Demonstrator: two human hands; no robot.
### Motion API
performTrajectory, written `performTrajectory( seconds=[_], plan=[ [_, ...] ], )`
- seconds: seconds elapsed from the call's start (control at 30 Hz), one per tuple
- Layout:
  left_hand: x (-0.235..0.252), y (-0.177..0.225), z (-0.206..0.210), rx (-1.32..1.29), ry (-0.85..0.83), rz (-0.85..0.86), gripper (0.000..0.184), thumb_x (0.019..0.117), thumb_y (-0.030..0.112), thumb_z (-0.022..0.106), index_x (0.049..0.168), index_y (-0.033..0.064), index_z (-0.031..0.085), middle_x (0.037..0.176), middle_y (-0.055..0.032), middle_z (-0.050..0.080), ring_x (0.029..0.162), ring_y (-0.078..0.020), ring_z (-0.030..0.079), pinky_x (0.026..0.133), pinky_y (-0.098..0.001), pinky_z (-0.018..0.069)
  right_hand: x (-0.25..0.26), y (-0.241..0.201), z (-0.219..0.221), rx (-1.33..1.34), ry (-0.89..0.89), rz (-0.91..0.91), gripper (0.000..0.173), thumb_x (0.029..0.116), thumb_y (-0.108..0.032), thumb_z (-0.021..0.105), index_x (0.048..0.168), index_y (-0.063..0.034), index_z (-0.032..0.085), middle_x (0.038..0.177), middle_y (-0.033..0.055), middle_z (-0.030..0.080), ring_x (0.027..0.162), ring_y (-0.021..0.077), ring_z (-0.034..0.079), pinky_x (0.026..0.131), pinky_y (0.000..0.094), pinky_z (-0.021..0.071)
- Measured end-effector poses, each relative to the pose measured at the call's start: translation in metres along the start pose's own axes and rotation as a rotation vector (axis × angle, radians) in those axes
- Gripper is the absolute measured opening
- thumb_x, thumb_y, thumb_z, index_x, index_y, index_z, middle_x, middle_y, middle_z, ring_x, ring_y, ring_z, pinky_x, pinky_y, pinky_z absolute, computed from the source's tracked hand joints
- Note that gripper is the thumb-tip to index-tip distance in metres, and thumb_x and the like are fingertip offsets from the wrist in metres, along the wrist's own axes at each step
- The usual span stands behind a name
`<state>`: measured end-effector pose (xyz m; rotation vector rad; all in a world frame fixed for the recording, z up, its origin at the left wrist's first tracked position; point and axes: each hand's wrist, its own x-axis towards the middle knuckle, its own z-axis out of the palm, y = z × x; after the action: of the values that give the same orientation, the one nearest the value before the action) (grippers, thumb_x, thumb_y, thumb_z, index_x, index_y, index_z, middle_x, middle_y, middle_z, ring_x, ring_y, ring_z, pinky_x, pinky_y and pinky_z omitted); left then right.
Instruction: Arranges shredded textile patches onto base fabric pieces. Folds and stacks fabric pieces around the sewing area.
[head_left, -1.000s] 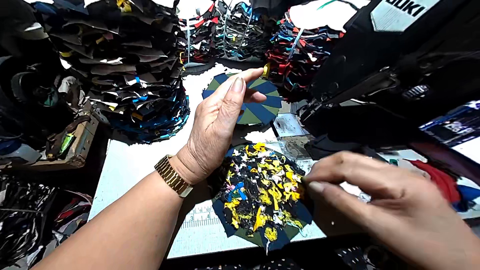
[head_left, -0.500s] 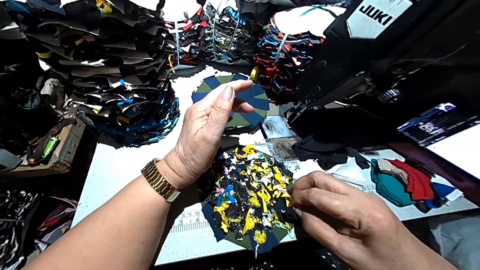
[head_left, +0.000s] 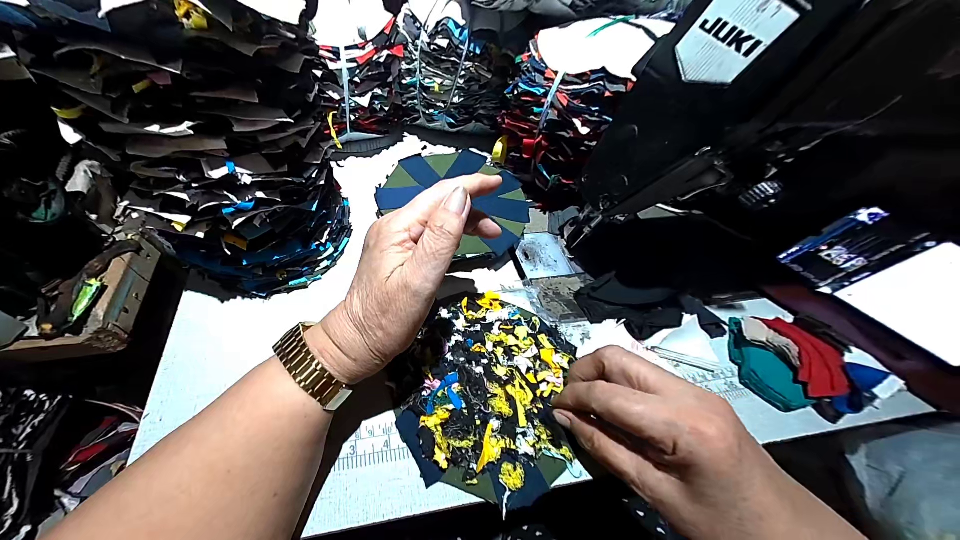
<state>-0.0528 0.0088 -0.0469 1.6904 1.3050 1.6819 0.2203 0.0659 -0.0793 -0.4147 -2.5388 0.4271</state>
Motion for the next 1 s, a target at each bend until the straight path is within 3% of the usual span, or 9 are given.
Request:
performTrajectory(
  seconds=[0.33,0.43,0.53,0.63,0.77,1.0],
  plan=[
    [-0.001,0.000,0.001,0.012,-0.016,0.006,0.045,0.1102,0.021,0.031,0.138,-0.0008,0.058,0.114,-0.0081,0.072,0.106,-0.0172,0.070,0.095,-0.0375,0.0587,0.000,-0.003,0.013,-0.027,0.061,0.076,0.019,0.0960,-0.026,0.058,0.085,-0.0168,0.070,0.087,-0.0060,0.059,0.077,-0.0001,0.056,0.062,0.0152,0.0475],
    [0.000,0.000,0.002,0.025,-0.015,0.017,0.043,0.1096,0.018,0.032,0.137,-0.0005,0.059,0.114,-0.0082,0.072,0.105,-0.0170,0.070,0.094,-0.0368,0.0595,0.000,-0.003,0.005,0.032,0.051,0.094,0.017,0.0969,-0.031,0.063,0.091,-0.0183,0.073,0.089,-0.0071,0.060,0.078,-0.0011,0.057,0.065,0.0142,0.0492],
    [0.001,0.000,0.002,0.040,-0.025,0.027,0.043,0.1089,0.018,0.033,0.137,-0.0011,0.059,0.113,-0.0075,0.073,0.106,-0.0169,0.070,0.094,-0.0368,0.0596,0.002,-0.005,-0.011,0.096,0.109,0.105,0.015,0.0982,-0.026,0.062,0.099,-0.0168,0.075,0.095,-0.0061,0.064,0.081,-0.0004,0.061,0.068,0.0151,0.0538],
    [0.000,-0.001,0.003,0.047,-0.034,0.039,0.043,0.1088,0.017,0.033,0.137,-0.0017,0.059,0.112,-0.0080,0.072,0.106,-0.0178,0.070,0.095,-0.0375,0.0597,0.002,-0.004,-0.018,0.065,0.141,0.115,0.016,0.0961,-0.022,0.062,0.098,-0.0153,0.076,0.097,-0.0053,0.066,0.084,0.0010,0.064,0.071,0.0165,0.0565],
    [0.000,-0.002,0.003,0.072,-0.046,0.073,0.040,0.1084,0.015,0.037,0.137,-0.0032,0.058,0.111,-0.0090,0.072,0.105,-0.0171,0.071,0.096,-0.0373,0.0596,-0.001,-0.002,-0.004,0.026,0.049,0.072,0.016,0.0966,-0.024,0.063,0.096,-0.0161,0.077,0.094,-0.0048,0.067,0.085,0.0017,0.064,0.072,0.0172,0.0554],
    [-0.001,0.001,0.003,0.160,-0.063,0.048,0.040,0.1079,0.018,0.037,0.138,0.0032,0.059,0.115,-0.0034,0.073,0.105,-0.0150,0.071,0.096,-0.0354,0.0591,0.004,-0.012,-0.006,0.027,0.039,0.016,0.017,0.0962,-0.010,0.060,0.099,-0.0118,0.077,0.095,-0.0015,0.069,0.088,0.0061,0.066,0.078,0.0204,0.0565]
  ],
)
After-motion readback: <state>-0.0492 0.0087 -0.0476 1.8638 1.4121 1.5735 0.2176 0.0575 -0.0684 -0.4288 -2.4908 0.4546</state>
